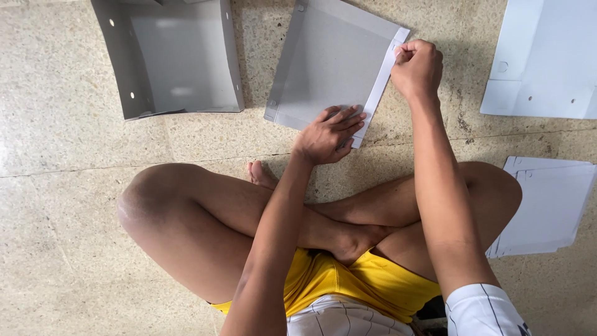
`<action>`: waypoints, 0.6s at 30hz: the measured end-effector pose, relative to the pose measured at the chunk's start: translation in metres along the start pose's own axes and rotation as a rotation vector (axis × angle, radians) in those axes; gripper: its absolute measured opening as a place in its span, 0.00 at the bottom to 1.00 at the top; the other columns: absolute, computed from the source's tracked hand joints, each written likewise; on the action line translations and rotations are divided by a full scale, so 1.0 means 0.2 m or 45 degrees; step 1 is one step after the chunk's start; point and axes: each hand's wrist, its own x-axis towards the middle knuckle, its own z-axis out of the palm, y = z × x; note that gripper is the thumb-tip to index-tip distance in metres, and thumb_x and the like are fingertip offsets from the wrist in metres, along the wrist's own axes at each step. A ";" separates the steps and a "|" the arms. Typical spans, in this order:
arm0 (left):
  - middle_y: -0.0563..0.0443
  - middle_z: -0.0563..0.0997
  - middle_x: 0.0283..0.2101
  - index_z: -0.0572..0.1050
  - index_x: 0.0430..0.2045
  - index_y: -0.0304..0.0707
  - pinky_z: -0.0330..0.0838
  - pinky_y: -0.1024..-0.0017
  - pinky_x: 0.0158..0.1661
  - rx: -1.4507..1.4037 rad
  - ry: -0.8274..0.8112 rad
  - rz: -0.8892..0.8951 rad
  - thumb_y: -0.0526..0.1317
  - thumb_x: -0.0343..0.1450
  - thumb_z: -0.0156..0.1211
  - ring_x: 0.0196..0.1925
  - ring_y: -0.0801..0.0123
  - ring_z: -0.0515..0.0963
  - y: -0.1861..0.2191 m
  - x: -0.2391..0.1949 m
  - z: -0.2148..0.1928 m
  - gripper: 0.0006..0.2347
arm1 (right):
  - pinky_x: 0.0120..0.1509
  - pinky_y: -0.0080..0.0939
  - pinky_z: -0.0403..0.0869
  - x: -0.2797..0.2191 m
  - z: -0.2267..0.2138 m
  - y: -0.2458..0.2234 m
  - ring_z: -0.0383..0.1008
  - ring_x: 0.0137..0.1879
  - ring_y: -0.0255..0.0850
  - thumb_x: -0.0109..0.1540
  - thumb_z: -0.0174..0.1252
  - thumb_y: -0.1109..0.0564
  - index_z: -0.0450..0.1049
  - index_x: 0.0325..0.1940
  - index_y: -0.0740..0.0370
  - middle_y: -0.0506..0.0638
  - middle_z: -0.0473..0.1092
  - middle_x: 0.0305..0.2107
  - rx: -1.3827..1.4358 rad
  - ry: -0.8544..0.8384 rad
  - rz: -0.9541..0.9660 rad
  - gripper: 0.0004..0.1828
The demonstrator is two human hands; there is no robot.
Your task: The person sits cross-legged on the floor and assembles white cardboard boxes by hand. They fold the flaps of flat-packed box components and interlock the tabs to form the box structure. Completed boxes are stacked nearby while additional flat components are processed one at a time.
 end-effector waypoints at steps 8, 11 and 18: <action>0.52 0.71 0.66 0.76 0.56 0.34 0.60 0.57 0.65 -0.048 0.032 0.003 0.42 0.74 0.51 0.73 0.63 0.60 0.00 0.00 0.00 0.18 | 0.34 0.38 0.80 0.11 0.02 0.04 0.81 0.33 0.36 0.55 0.59 0.70 0.82 0.33 0.57 0.48 0.80 0.28 -0.011 0.084 -0.022 0.12; 0.53 0.70 0.67 0.75 0.57 0.35 0.60 0.56 0.64 -0.022 0.002 -0.001 0.43 0.75 0.49 0.74 0.65 0.58 0.00 0.00 0.01 0.18 | 0.36 0.37 0.81 0.16 0.03 0.04 0.82 0.35 0.36 0.53 0.57 0.72 0.82 0.30 0.58 0.47 0.80 0.26 0.058 0.105 -0.059 0.13; 0.51 0.70 0.67 0.76 0.57 0.34 0.59 0.56 0.66 -0.009 0.010 0.016 0.43 0.74 0.49 0.73 0.62 0.61 0.00 0.00 0.01 0.19 | 0.41 0.45 0.75 0.08 0.13 -0.01 0.76 0.42 0.47 0.63 0.56 0.64 0.71 0.39 0.57 0.54 0.74 0.39 -0.307 0.309 -0.124 0.04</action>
